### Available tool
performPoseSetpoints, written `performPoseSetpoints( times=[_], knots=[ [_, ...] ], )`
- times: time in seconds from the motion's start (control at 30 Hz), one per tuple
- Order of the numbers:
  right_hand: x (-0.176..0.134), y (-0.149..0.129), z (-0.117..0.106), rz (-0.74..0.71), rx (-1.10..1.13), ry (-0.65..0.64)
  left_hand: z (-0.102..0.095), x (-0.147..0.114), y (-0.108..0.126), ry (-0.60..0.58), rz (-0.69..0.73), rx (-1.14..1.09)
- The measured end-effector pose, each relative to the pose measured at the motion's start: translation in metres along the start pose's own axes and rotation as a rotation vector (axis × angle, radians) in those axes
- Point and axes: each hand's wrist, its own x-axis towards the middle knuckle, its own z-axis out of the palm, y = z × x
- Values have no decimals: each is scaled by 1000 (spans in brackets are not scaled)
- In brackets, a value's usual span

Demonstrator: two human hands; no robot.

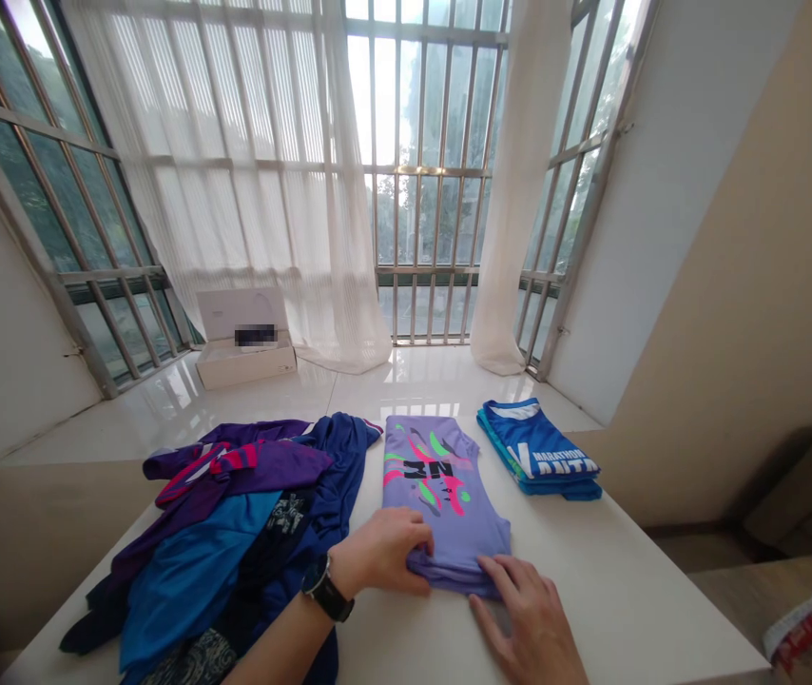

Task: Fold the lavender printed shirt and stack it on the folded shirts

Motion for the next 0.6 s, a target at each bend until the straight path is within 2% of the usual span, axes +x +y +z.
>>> performPoseSetpoints(
  times=[0.13,0.3,0.4,0.47,0.6],
  knots=[
    [17,-5,-2,8,1,-44,-3,-2,4,2,-82,110],
    [54,-6,-12,-112,52,-227,-7,9,-2,-5,-138,41],
    [75,-4,-15,-40,118,-368,-8,9,-15,97,-190,-76],
    [89,1,-15,37,177,-414,-8,4,-23,167,-209,-146],
    [118,17,-12,87,354,-482,-10,-8,-33,128,-129,-299]
  ],
)
